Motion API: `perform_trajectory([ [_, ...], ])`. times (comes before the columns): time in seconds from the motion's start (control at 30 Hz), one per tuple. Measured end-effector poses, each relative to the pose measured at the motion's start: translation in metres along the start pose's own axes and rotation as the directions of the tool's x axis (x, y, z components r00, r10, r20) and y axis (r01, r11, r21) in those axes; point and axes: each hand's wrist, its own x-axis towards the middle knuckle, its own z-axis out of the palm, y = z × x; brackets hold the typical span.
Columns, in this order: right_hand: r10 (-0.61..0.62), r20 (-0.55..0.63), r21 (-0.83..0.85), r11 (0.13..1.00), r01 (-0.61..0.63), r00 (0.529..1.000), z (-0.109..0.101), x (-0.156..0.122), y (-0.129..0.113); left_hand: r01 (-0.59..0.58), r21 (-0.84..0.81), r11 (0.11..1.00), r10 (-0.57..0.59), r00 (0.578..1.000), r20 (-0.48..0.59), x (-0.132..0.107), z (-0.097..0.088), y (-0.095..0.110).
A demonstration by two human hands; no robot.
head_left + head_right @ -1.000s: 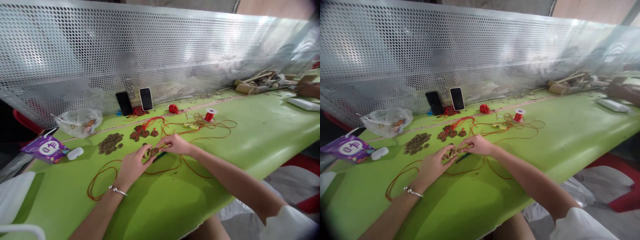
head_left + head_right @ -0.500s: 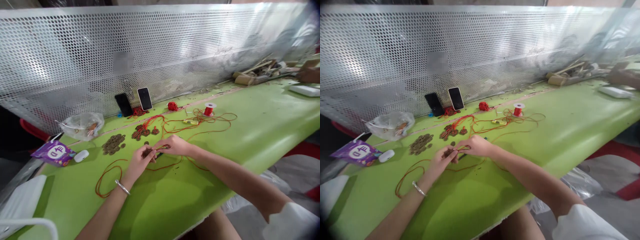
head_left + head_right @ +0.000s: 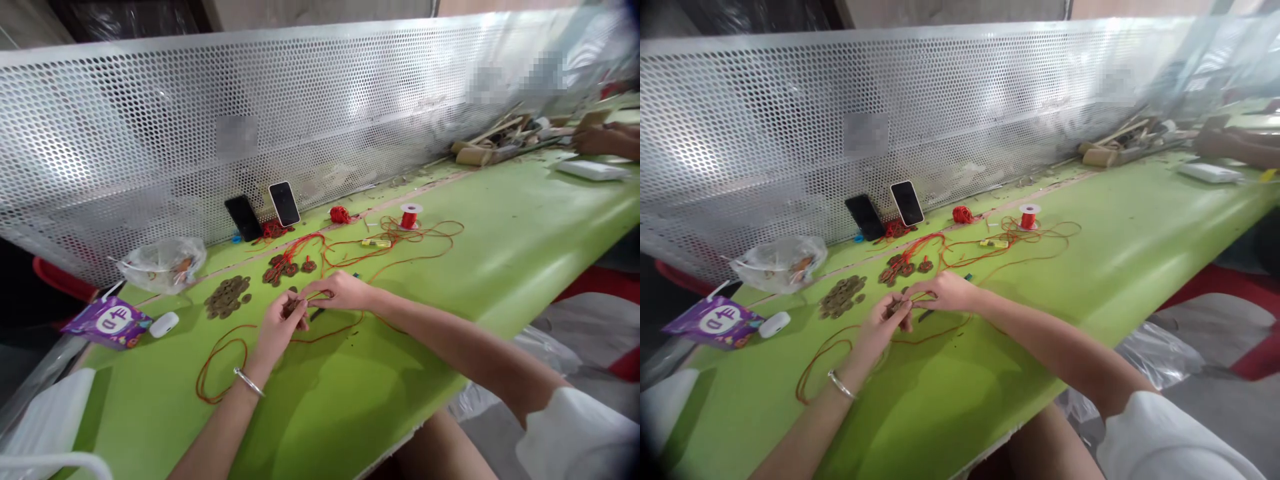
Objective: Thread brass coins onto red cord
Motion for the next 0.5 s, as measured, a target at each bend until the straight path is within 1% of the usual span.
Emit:
perform_trajectory([
  [0.13,0.039,0.001,-0.004,0.999,-0.039,0.999,0.001,0.002,0.000,-0.018,0.010,1.000,0.018,1.000,-0.017,0.001,-0.005,0.003],
  [0.23,0.053,-0.044,0.038,0.998,-0.052,0.998,-0.001,0.003,0.005,-0.039,0.025,0.999,0.040,0.998,-0.054,0.002,-0.013,0.006],
  [0.3,0.092,-0.103,0.076,0.994,-0.085,0.990,-0.005,0.003,0.012,-0.063,0.034,0.997,0.067,0.990,-0.125,0.005,-0.020,0.007],
  [0.37,0.158,-0.174,0.098,0.985,-0.142,0.972,-0.011,0.003,0.020,-0.084,0.034,0.996,0.089,0.972,-0.216,0.009,-0.030,0.007],
  [0.5,0.293,-0.303,0.122,0.956,-0.268,0.907,-0.028,0.001,0.038,-0.092,0.032,0.995,0.097,0.925,-0.367,0.017,-0.051,0.006],
])
